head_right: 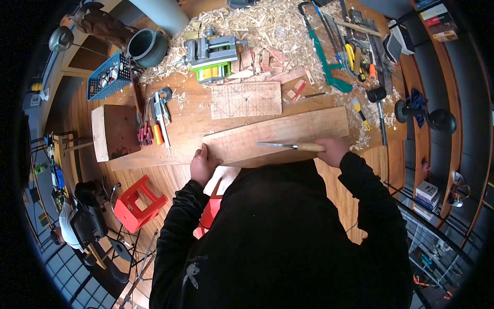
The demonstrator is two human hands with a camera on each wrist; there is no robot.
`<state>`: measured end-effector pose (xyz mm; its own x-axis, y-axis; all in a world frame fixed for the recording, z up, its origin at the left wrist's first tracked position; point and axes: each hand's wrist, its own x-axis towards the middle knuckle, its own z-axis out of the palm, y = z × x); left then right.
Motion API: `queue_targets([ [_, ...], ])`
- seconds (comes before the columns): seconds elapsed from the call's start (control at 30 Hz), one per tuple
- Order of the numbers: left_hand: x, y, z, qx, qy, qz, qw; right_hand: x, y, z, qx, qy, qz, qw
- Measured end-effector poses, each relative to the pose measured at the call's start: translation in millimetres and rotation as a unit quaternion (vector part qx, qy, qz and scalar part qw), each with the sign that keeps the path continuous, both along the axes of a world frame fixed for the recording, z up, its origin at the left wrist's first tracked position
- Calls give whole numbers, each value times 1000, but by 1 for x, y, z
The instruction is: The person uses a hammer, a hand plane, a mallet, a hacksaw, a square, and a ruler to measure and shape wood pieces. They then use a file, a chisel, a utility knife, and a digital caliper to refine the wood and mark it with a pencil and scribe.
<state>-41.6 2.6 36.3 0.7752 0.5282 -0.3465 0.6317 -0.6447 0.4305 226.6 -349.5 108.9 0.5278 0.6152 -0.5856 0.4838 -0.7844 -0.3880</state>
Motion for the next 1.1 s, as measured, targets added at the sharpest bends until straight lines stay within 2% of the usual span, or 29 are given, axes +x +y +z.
queue_targets([
  [0.13,-1,0,-1,0,1,6,1000,-9,24,3,-2,-6,22,1000],
  [0.2,-2,0,-3,5,2,6,1000,-11,32,-8,46,-26,65,997],
  [0.53,-3,-2,-1,0,2,15,1000,-14,68,-6,73,1,107,992],
  [0.77,-4,-2,-4,-12,4,24,1000,-9,65,-4,67,-14,125,990],
  [0.87,-4,-2,-2,-14,12,23,1000,-5,60,-9,60,-1,105,993],
  [0.97,-2,-2,0,-13,14,23,1000,-1,60,2,42,-9,122,992],
  [1.1,-2,0,-2,-10,25,17,1000,1,47,-2,75,-27,94,992],
])
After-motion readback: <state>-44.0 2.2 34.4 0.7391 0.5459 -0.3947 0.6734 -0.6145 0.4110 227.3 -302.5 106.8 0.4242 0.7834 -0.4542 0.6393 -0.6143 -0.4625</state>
